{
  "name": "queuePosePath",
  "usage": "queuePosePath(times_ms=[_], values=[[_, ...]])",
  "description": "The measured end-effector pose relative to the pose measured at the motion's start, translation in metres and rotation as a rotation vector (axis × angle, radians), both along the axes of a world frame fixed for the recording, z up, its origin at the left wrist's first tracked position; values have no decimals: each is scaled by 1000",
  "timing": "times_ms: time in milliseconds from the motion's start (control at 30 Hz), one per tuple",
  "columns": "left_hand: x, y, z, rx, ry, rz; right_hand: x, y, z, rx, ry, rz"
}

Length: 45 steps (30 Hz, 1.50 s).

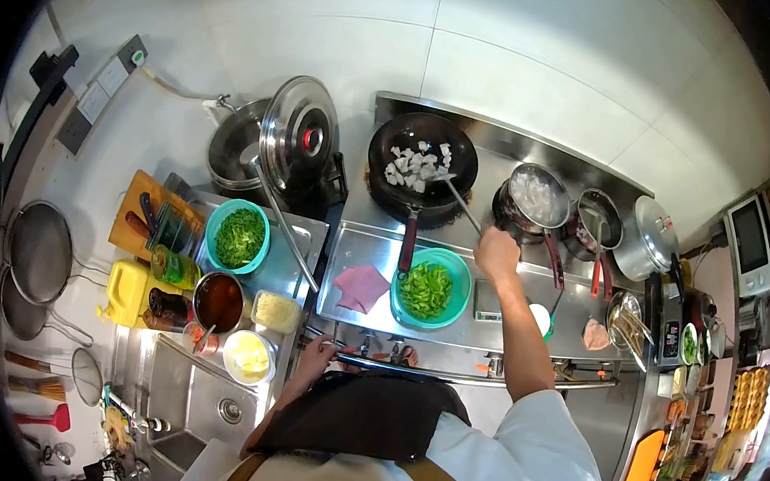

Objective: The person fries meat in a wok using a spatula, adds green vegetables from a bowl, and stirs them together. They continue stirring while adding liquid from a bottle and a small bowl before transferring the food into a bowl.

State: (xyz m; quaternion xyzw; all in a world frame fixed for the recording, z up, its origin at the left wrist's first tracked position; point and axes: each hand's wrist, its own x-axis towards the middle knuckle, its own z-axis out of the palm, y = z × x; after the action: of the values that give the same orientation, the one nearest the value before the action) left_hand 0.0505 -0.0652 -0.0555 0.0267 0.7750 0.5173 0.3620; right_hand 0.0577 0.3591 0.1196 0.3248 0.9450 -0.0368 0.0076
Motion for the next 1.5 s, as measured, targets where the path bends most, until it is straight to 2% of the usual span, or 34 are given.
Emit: queuePosePath(times_ms=[100, 200, 333, 467, 500, 600, 800, 867, 900, 933, 1000, 1167, 1267, 1333, 1400, 1500], values=[[2, -3, -3, 57, -8, 26, -1, -4, -8, -119, 136, -52], [4, -2, -4, 88, 8, 43, -16, -1, -27, -158, 141, -43], [1, -3, -14, 45, 30, 32, -30, -11, -17, -155, 246, -117], [5, -4, -12, 66, 12, 41, -52, 4, -26, -141, 195, -67], [2, -2, -9, 71, 19, 46, -52, 7, -29, -116, 106, -37], [5, -6, -9, 42, 28, 40, -36, 3, -20, -176, 87, 16], [12, -11, -15, 21, 45, 93, -17, -15, 14, -172, 89, -66], [12, -10, -19, 23, 40, 72, -16, -23, 12, -141, 95, 15], [13, -11, -20, 21, 33, 49, -22, -15, -6, -106, 55, 111], [13, -9, -19, 20, 30, 41, -28, -12, -18, -107, 53, 104], [9, -3, -14, 23, 49, 13, -39, -9, -34, -168, 139, -70], [4, -3, -9, 50, 41, 74, -12, -20, -3, -133, 236, -13], [10, -5, 5, -4, 15, 76, -9, -21, -4, -94, 110, -5], [14, -4, 16, -48, 11, 52, -10, -19, -13, -107, 136, -33], [15, 1, 25, 20, -69, 53, -20, -17, -21, -128, 189, -58], [13, -4, 6, 14, 12, 10, -23, -22, -17, -129, 217, -72]])
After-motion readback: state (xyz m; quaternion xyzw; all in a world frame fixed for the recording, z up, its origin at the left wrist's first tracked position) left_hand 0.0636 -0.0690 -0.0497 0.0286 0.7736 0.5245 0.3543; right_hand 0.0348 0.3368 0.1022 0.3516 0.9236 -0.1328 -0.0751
